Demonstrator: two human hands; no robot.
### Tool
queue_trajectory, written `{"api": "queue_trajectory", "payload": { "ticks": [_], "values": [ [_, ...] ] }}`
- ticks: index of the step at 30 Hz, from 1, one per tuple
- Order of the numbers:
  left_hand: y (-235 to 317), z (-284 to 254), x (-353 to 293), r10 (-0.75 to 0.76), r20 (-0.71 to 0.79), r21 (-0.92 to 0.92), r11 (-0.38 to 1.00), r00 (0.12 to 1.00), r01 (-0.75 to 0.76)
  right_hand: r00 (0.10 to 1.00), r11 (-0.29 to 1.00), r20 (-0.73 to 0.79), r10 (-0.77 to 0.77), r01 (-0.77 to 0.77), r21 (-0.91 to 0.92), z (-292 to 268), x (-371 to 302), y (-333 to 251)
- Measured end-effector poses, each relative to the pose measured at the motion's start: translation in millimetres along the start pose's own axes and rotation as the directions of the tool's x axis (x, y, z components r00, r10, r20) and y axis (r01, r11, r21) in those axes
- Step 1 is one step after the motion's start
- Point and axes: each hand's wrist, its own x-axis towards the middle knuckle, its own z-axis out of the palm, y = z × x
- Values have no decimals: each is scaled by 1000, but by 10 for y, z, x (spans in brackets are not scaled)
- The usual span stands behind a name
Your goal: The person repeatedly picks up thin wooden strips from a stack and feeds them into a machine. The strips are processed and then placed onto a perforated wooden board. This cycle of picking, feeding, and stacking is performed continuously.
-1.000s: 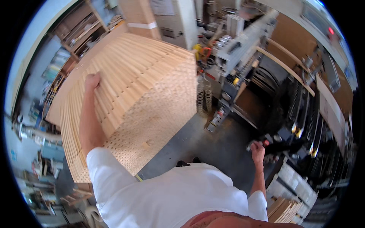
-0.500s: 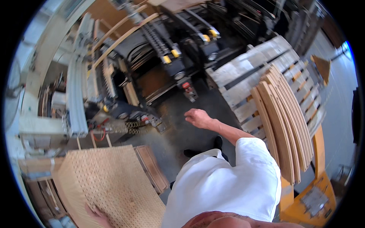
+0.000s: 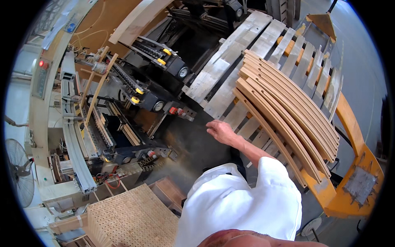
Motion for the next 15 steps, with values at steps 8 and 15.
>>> {"api": "queue_trajectory", "payload": {
  "ticks": [8,15],
  "values": [
    [1744,-144,10,257,-57,-298,918,965,-262,844,903,-526,-105,-141,-407,-1020,-762,153],
    [4246,-36,-1142,766,92,-799,438,636,-412,826,875,-563,22,-288,-390,-1181,-1575,210]
  ]
}}
